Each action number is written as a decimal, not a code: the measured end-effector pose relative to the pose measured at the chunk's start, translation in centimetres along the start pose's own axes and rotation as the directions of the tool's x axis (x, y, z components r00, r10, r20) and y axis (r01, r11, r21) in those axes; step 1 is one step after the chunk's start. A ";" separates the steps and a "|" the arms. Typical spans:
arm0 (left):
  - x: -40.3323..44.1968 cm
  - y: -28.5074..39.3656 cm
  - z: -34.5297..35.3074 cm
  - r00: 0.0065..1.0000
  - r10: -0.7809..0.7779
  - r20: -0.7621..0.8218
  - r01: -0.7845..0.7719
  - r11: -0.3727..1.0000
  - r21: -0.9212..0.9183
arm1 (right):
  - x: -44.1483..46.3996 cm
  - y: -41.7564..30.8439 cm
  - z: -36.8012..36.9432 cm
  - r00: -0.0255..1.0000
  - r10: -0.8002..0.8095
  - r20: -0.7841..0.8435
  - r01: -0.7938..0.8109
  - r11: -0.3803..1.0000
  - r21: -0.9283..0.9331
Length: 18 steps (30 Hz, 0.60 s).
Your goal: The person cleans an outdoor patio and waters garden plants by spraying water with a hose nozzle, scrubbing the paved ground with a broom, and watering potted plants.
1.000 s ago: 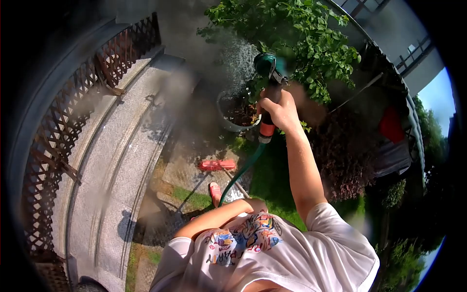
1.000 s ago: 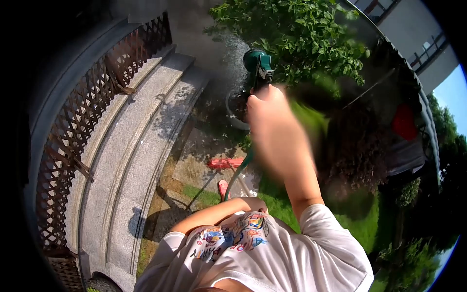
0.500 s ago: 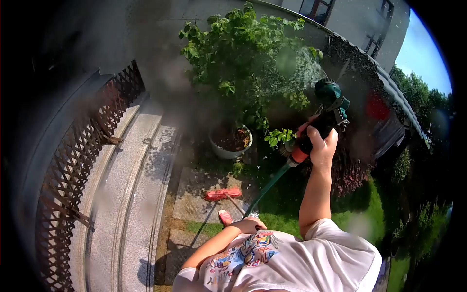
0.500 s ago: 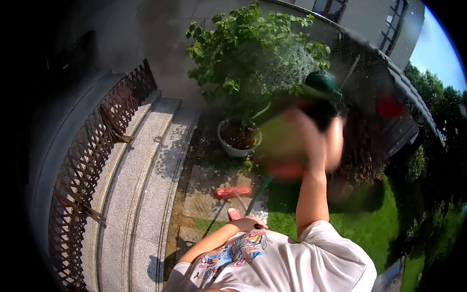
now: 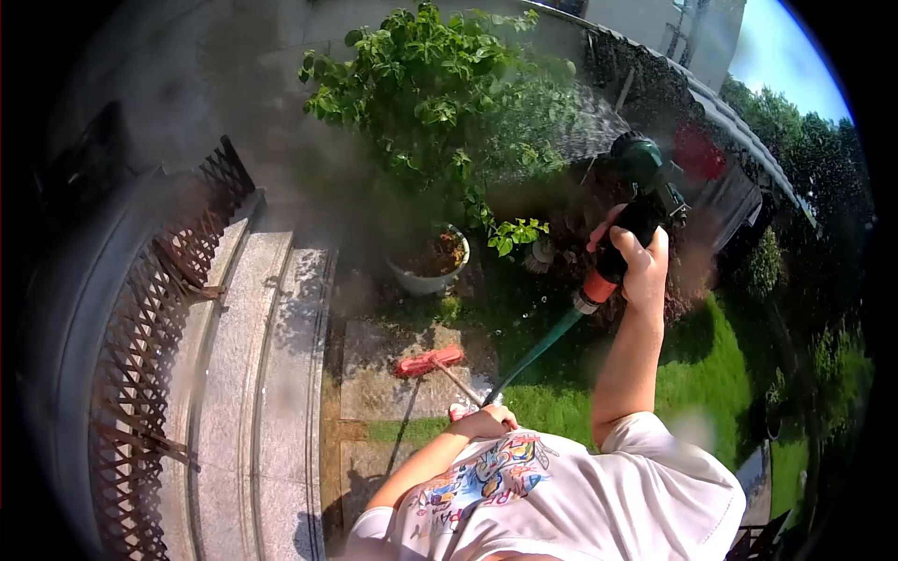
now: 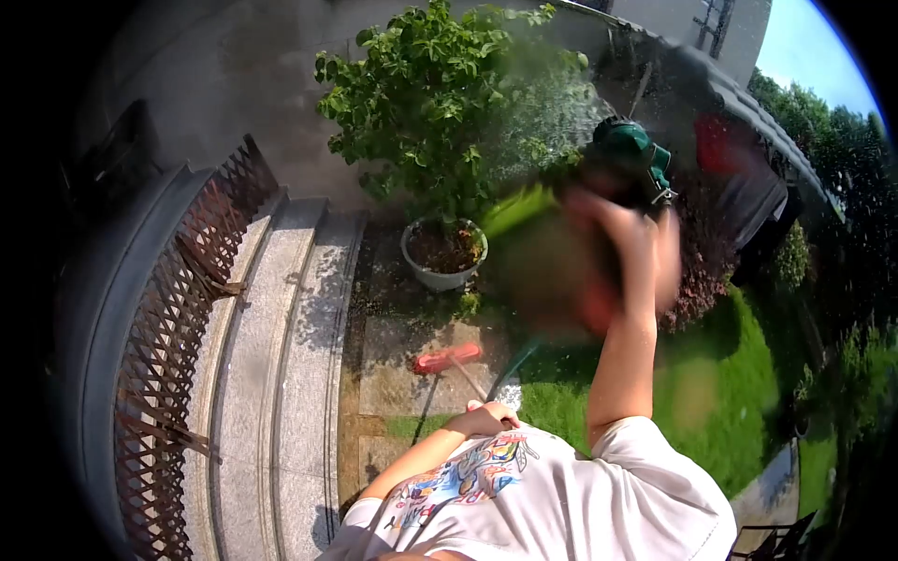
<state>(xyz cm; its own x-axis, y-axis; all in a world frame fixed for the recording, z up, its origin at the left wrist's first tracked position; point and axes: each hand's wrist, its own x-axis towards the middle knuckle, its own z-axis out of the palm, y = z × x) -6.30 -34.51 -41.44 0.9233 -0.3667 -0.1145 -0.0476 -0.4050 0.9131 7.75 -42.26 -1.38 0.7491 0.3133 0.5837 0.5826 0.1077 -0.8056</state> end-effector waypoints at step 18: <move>-0.4 2.8 -0.2 0.969 -0.037 -0.245 0.053 0.997 0.061 | 4.8 19.3 -4.5 0.999 -0.037 -0.013 0.030 0.942 -0.335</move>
<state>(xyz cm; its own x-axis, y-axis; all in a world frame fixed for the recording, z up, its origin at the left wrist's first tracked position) -6.68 -35.31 -38.80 0.9896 -0.1353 -0.0486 -0.0218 -0.4747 0.8799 23.97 -42.91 -13.69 0.7313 0.2965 0.6142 0.6769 -0.2051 -0.7069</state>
